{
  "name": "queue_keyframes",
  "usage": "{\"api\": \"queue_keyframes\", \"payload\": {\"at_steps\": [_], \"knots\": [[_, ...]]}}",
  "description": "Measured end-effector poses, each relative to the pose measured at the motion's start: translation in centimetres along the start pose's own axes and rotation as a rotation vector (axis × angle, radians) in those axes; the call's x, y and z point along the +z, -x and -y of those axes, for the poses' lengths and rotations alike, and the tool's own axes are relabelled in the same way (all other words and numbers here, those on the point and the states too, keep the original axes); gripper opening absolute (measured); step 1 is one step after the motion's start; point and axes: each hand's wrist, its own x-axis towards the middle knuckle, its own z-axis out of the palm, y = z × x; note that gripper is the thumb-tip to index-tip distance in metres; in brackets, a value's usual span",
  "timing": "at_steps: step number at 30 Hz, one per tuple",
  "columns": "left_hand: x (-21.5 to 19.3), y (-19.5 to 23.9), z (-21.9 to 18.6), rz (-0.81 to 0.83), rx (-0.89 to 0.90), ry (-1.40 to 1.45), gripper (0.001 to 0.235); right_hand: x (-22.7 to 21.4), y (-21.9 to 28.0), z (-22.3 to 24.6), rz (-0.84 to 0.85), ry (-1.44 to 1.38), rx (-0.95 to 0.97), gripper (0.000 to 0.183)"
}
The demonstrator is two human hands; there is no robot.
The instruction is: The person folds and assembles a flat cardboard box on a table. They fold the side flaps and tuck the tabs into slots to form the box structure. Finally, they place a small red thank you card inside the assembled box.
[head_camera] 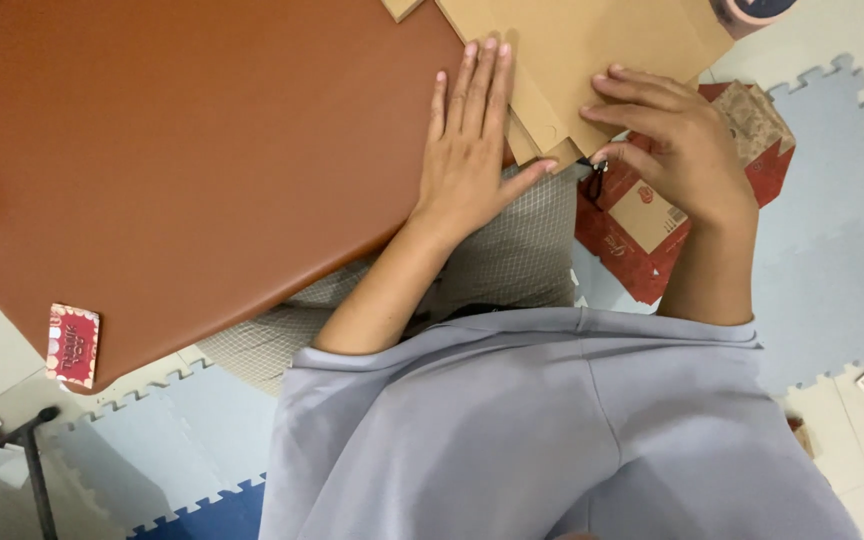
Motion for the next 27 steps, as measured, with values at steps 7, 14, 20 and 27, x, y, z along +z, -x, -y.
{"api": "queue_keyframes", "payload": {"at_steps": [7, 14, 20, 27], "knots": [[-0.1, 0.0, 0.0, -0.013, 0.012, -0.034, 0.118, -0.2, -0.6, -0.4, -0.015, -0.034, -0.010, 0.039], [0.0, 0.0, 0.0, -0.005, 0.006, -0.074, 0.122, -0.7, -0.5, -0.2, 0.002, -0.081, 0.025, 0.025], [1.5, 0.0, 0.0, -0.040, -0.011, 0.053, 0.135, 1.4, 0.3, 0.4, -0.128, 0.167, -0.065, 0.019], [4.5, 0.1, 0.2, -0.269, 0.004, 0.277, 0.148, 1.4, -0.8, 1.6, -0.626, 0.320, -0.272, 0.033]]}}
